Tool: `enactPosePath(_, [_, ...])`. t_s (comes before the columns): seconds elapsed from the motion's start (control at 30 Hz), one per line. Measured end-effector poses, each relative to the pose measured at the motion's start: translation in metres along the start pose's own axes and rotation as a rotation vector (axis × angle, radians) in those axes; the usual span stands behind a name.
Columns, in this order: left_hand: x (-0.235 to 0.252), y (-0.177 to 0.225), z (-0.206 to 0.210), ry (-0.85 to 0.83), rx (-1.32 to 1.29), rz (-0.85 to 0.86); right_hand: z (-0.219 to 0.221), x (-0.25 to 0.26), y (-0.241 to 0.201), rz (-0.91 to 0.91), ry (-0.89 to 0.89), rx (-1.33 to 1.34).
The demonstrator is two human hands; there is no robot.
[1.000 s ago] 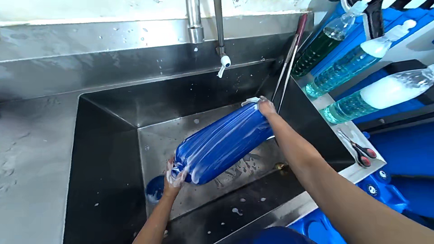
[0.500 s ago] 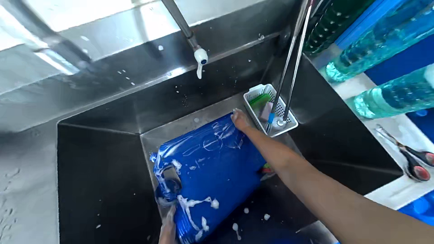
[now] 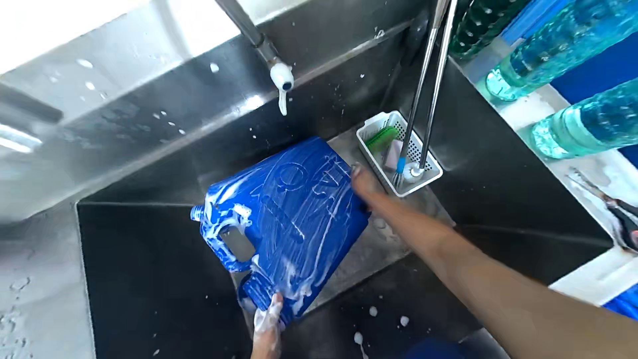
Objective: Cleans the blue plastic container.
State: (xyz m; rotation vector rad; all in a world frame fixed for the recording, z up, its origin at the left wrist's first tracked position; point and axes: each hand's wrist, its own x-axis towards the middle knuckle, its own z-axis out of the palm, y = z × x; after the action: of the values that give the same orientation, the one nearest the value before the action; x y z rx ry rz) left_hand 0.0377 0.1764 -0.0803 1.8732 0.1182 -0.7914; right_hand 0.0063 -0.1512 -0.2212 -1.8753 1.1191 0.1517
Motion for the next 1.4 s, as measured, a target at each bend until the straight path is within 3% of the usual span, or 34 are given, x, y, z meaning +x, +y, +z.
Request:
enactPosePath(0.07, [-0.023,0.022,0.028,-0.006,-0.092,0.006,0.013,-0.086,-0.056,-0.370,0.044,-0.029])
enactPosePath(0.13, [-0.057,0.055,0.039,-0.028,-0.204,0.022,-0.008,-0.199,-0.103,-0.837,-0.096,-0.010])
enactPosePath(0.2, [-0.078,0.090,0.028,-0.130,-0.400,0.013,-0.038,-0.235,-0.109,-1.144,-0.003,0.002])
enactPosePath(0.27, [-0.082,0.107,0.015,-0.126,-0.504,-0.036,-0.077,-0.192,-0.088,-1.045,0.078,-0.131])
enactPosePath(0.37, [-0.057,0.086,0.022,0.028,-0.584,-0.035,-0.102,-0.133,-0.078,-0.551,-0.143,-0.306])
enactPosePath(0.43, [-0.038,0.090,0.037,-0.008,-0.642,-0.002,-0.073,-0.178,-0.116,-0.586,-0.159,-0.289])
enactPosePath(0.5, [-0.027,0.095,0.043,-0.143,-0.647,0.079,-0.038,-0.256,-0.149,-0.813,-0.100,-0.189])
enactPosePath(0.53, [-0.025,0.097,0.041,-0.155,-0.575,0.139,-0.026,-0.272,-0.151,-0.912,0.004,-0.156])
enactPosePath(0.57, [-0.027,0.101,0.039,-0.100,-0.491,0.151,-0.028,-0.271,-0.146,-0.891,0.044,-0.140])
enactPosePath(0.73, [-0.028,0.040,0.000,0.127,-0.138,0.119,-0.106,-0.134,-0.051,-0.267,0.229,-0.214])
enactPosePath(0.77, [-0.024,0.030,-0.009,0.098,-0.135,0.078,-0.088,-0.137,-0.055,-0.271,0.226,-0.211])
enactPosePath(0.87, [0.003,0.003,-0.052,-0.064,-0.093,0.006,0.037,-0.209,-0.101,-0.641,0.006,-0.235])
enactPosePath(0.93, [0.019,-0.009,-0.095,-0.123,-0.021,0.019,0.064,-0.234,-0.119,-0.767,-0.161,-0.273])
enactPosePath(1.07, [0.020,-0.022,-0.144,-0.098,-0.003,0.068,-0.028,-0.197,-0.075,-0.413,-0.302,-0.466])
enactPosePath(1.2, [0.025,-0.028,-0.158,-0.229,-0.078,0.117,-0.035,-0.229,-0.029,-0.471,-0.348,-0.578])
enactPosePath(1.3, [0.027,-0.028,-0.167,-0.337,-0.119,0.131,-0.052,-0.244,-0.004,-0.434,-0.376,-0.459])
enactPosePath(1.4, [0.028,-0.026,-0.158,-0.341,-0.127,0.122,-0.068,-0.238,0.013,-0.367,-0.395,-0.281])
